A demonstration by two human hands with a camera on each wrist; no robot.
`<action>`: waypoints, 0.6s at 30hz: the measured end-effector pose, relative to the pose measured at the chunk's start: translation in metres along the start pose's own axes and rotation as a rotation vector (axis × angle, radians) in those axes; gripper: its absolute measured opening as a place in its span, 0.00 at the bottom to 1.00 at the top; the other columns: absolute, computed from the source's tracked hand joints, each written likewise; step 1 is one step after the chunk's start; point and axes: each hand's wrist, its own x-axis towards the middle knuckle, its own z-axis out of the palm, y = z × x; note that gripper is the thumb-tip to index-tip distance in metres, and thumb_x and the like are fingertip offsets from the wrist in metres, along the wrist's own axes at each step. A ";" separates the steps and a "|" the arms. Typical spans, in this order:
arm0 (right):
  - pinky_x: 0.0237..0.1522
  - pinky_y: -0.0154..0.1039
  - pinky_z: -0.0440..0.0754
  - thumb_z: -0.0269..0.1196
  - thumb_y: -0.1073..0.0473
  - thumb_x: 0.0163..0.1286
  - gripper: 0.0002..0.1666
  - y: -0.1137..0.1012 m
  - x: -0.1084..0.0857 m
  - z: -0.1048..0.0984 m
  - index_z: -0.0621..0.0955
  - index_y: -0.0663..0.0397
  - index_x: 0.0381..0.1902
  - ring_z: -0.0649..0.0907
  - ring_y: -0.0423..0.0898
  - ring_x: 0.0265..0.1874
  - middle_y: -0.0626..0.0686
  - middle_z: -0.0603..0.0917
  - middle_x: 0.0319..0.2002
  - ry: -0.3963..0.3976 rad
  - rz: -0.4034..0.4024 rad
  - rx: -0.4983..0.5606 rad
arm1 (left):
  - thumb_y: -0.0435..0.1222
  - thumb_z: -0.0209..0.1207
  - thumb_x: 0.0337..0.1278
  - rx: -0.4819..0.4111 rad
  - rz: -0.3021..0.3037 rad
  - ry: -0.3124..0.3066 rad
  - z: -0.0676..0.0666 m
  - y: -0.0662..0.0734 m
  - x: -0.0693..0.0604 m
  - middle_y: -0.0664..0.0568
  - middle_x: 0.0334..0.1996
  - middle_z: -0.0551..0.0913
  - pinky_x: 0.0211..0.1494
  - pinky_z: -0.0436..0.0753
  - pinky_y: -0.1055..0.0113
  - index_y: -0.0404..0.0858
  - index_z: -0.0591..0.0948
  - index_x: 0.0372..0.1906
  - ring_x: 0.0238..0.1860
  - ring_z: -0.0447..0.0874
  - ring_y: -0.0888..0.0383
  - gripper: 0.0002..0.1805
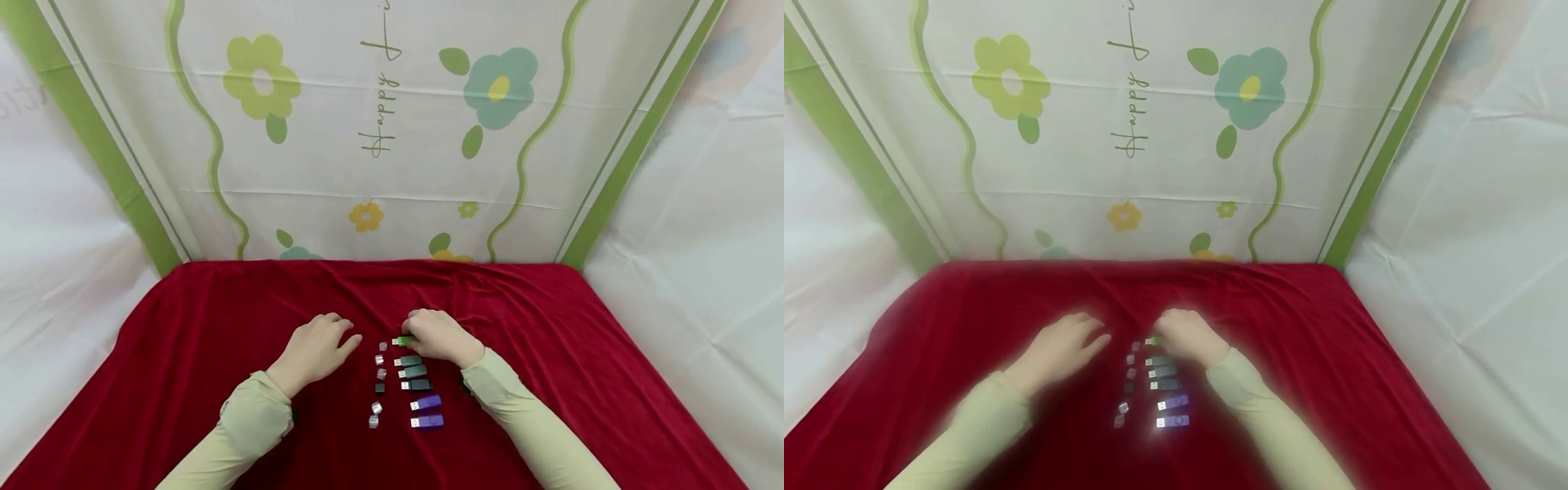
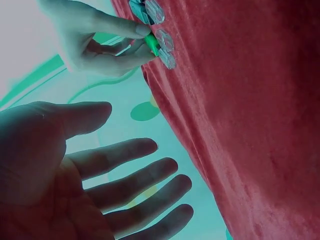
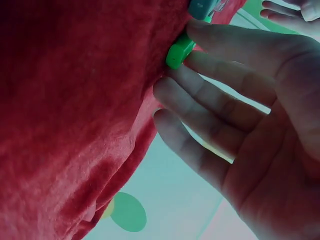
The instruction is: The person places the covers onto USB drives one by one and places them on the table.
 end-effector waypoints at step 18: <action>0.20 0.33 0.61 0.64 0.68 0.45 0.22 0.004 -0.004 -0.001 0.64 0.43 0.10 0.58 0.38 0.20 0.43 0.62 0.18 0.064 -0.112 0.013 | 0.46 0.59 0.67 -0.018 0.013 -0.057 -0.007 0.006 0.007 0.46 0.45 0.84 0.42 0.83 0.53 0.36 0.85 0.50 0.45 0.83 0.50 0.19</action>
